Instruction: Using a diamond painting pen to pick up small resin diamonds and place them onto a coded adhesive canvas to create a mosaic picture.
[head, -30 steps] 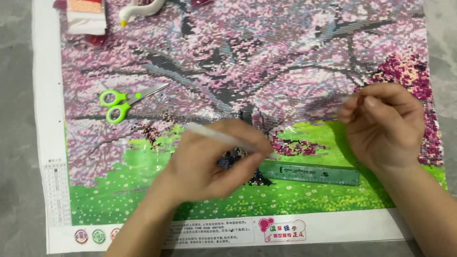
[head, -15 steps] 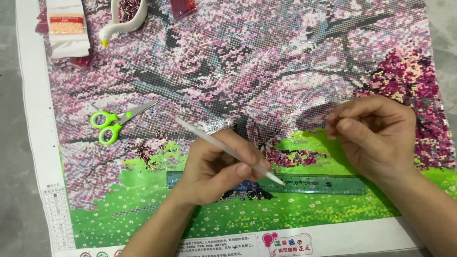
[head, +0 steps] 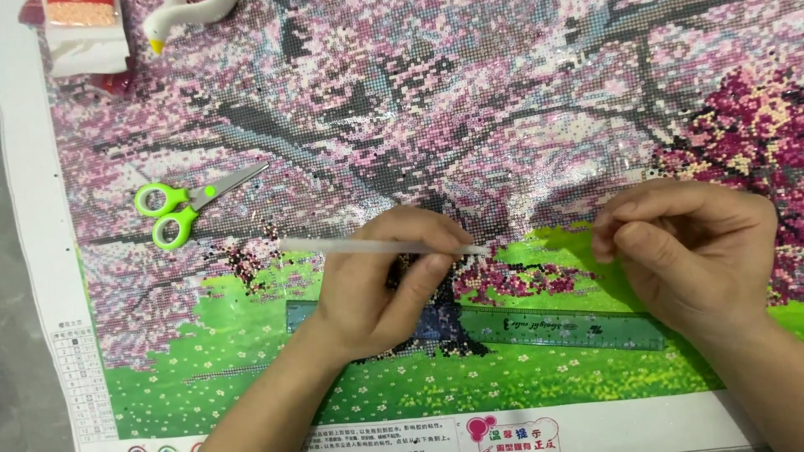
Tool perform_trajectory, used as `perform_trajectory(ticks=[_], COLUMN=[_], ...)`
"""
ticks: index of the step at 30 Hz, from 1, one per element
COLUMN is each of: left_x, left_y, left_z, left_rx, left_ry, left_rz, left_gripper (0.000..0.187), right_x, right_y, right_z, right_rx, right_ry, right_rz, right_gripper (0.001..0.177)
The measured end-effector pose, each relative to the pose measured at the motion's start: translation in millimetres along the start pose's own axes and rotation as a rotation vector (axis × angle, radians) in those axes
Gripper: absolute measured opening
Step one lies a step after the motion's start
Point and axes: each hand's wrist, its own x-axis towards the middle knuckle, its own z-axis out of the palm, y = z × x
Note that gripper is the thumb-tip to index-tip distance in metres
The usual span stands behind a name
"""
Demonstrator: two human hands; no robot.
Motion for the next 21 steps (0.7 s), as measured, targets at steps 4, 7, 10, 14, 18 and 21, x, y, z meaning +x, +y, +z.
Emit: perform_trajectory(ticks=[4, 7, 10, 14, 18, 21], left_x=[-1.3, -0.3, 1.2, 2.2, 1.8, 2.4], left_y=[-4.0, -5.1, -5.4, -3.4, -2.9, -1.8], left_z=[-1.3, -0.6, 1.6, 3.1, 3.3, 4.2], left_rx=[0.082, 0.151, 0.182, 0.249, 0.254, 0.281], left_ry=[-0.076, -0.127, -0.174, -0.206, -0.209, -0.203], left_rz=[0.003, 0.055, 0.071, 0.041, 0.024, 0.022], left_gripper=[0.013, 0.014, 0.015, 0.012, 0.013, 0.010], right_x=[-0.2, -0.5, -0.3, 0.3, 0.9, 0.5], right_y=[-4.3, -5.3, -4.7, -4.7, -4.4, -5.0], right_z=[1.9, 2.2, 2.2, 2.3, 1.9, 2.4], right_rx=[-0.027, -0.039, -0.018, -0.007, -0.012, -0.011], right_ry=[-0.023, -0.035, -0.048, -0.052, -0.067, -0.062], right_rz=[0.006, 0.022, 0.022, 0.029, 0.020, 0.035], right_gripper=[0.013, 0.015, 0.014, 0.014, 0.015, 0.015])
